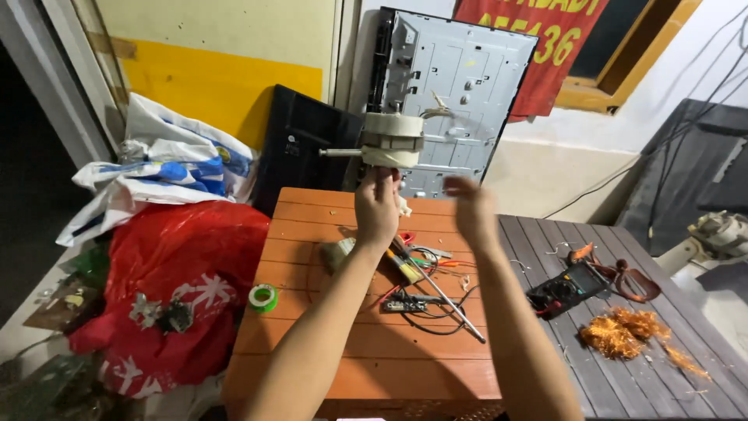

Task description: Inspecting an electric motor by rotating the shaft and checking internal components with a tool.

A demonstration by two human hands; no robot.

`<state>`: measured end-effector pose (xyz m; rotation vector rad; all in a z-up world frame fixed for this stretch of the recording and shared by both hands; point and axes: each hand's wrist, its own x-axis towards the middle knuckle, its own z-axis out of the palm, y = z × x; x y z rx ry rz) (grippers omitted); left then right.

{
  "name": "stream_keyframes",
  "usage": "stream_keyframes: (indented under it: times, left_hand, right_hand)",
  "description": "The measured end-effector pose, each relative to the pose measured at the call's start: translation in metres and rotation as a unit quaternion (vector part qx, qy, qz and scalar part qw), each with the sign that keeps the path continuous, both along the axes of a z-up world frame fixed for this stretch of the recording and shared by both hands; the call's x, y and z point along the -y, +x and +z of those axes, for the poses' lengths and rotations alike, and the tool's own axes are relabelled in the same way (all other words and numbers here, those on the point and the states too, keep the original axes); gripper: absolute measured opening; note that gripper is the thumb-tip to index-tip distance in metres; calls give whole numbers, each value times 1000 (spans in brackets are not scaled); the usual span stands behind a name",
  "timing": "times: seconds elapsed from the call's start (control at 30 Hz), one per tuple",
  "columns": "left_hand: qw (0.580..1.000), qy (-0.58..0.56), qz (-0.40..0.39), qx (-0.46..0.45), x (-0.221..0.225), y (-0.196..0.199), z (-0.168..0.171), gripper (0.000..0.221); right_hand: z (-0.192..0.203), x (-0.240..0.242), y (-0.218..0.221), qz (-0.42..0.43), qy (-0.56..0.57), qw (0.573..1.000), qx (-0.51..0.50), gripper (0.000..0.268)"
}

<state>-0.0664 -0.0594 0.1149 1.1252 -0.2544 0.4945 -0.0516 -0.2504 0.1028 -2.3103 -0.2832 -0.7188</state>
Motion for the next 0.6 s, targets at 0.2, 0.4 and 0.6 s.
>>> stream_keyframes:
  times: [0.2,0.4,0.6]
  left_hand:
    - [978,108,176,28,3,23,-24,29]
    - [913,183,332,148,7,27,-40,14]
    - [932,175,277,158,-6,20,-37,20]
  right_hand:
    - [43,-17,-53,-33,314,944,97,33]
    - [81,-122,-84,107,-173,889,410,43]
    - [50,-84,-33,58,-320,815,479,31]
